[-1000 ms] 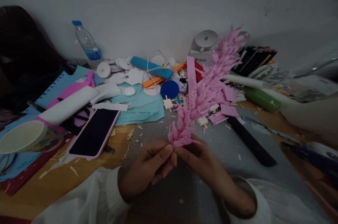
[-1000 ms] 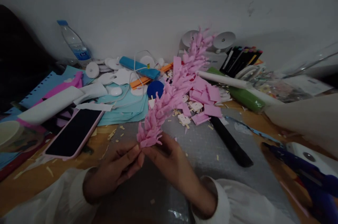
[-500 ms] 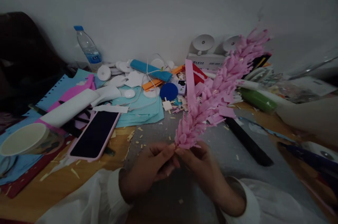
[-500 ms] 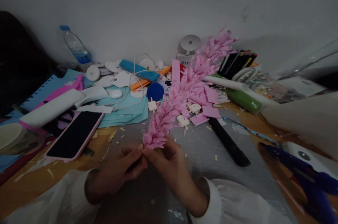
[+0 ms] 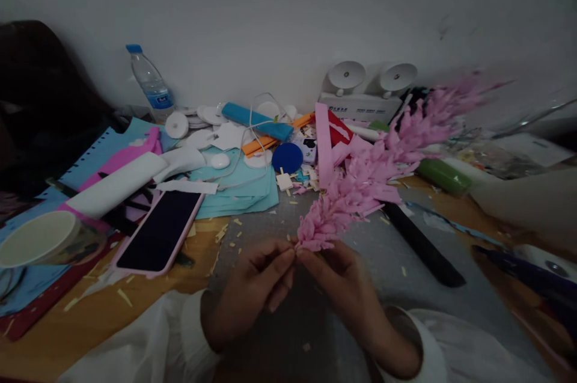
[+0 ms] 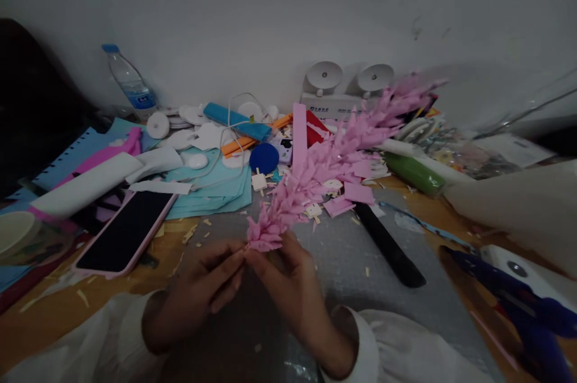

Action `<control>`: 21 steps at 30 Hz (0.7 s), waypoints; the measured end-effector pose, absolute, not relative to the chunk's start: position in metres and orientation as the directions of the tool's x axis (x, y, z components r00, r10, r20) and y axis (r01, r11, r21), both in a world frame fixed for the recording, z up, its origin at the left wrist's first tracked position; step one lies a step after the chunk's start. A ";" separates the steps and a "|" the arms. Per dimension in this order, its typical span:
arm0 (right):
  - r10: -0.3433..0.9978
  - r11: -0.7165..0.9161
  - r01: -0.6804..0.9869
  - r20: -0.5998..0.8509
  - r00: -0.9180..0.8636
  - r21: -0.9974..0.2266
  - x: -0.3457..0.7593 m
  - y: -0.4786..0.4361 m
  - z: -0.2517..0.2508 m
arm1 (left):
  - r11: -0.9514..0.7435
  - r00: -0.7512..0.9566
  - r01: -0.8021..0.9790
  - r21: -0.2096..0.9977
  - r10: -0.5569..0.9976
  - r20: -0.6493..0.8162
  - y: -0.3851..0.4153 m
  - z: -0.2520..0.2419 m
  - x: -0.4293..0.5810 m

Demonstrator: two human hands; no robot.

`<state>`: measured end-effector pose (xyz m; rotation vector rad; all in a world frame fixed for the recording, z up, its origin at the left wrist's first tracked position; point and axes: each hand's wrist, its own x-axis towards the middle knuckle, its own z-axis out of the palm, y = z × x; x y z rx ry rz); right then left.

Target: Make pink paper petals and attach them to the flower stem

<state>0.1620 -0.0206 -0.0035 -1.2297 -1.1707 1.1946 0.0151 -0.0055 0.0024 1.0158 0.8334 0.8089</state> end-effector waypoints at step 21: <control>0.980 0.172 0.136 0.183 0.073 -0.976 0.165 -0.015 -0.005 | 0.086 0.253 -0.063 0.994 0.965 -0.068 0.005 0.003 0.015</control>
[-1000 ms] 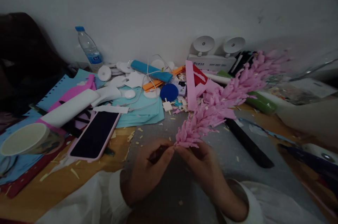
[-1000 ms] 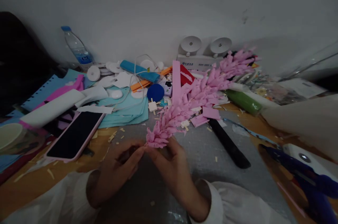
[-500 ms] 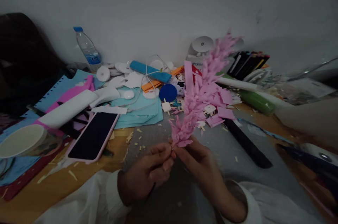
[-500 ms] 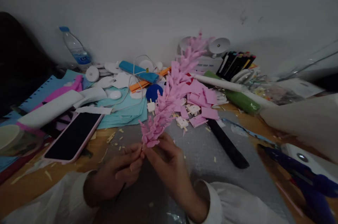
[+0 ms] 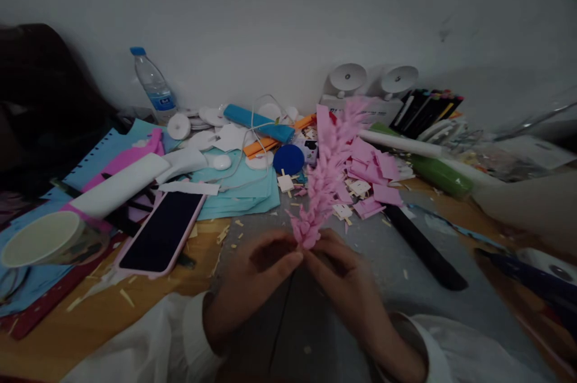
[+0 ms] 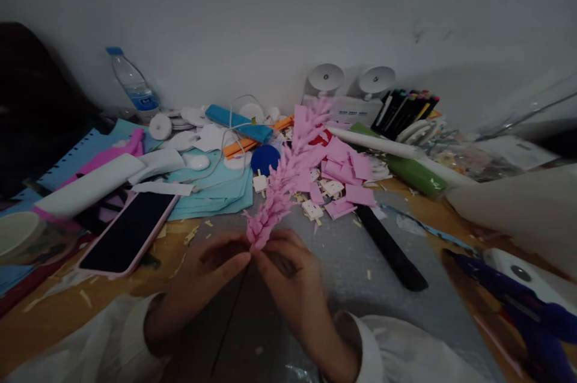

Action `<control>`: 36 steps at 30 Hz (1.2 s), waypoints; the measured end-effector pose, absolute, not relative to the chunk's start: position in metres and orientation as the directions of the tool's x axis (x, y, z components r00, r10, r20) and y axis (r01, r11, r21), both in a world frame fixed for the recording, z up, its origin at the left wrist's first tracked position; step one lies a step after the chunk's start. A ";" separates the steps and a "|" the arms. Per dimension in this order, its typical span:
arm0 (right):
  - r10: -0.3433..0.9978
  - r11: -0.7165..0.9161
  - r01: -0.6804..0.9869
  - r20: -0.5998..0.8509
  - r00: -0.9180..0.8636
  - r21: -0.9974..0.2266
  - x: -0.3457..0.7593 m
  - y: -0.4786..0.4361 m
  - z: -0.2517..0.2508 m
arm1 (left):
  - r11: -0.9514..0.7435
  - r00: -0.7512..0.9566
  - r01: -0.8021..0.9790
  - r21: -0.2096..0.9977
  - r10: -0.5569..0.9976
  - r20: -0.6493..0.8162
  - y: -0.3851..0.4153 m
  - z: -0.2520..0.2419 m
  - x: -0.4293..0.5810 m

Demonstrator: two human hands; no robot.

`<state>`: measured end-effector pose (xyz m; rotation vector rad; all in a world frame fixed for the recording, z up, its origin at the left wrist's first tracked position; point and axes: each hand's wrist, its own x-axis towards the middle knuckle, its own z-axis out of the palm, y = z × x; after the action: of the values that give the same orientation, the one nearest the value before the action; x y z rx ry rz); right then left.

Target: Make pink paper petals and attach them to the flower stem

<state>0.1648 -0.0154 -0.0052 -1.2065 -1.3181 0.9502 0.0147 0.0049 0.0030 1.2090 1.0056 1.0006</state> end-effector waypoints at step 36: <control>0.966 0.253 0.817 0.183 -0.183 -0.519 0.137 -0.032 0.021 | 0.590 0.430 -0.120 0.799 0.756 -0.494 0.011 0.014 -0.007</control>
<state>0.1372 -0.0316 0.0214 -1.6171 -2.0596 0.4210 -0.0073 0.0111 0.0143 0.7643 0.9796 0.6176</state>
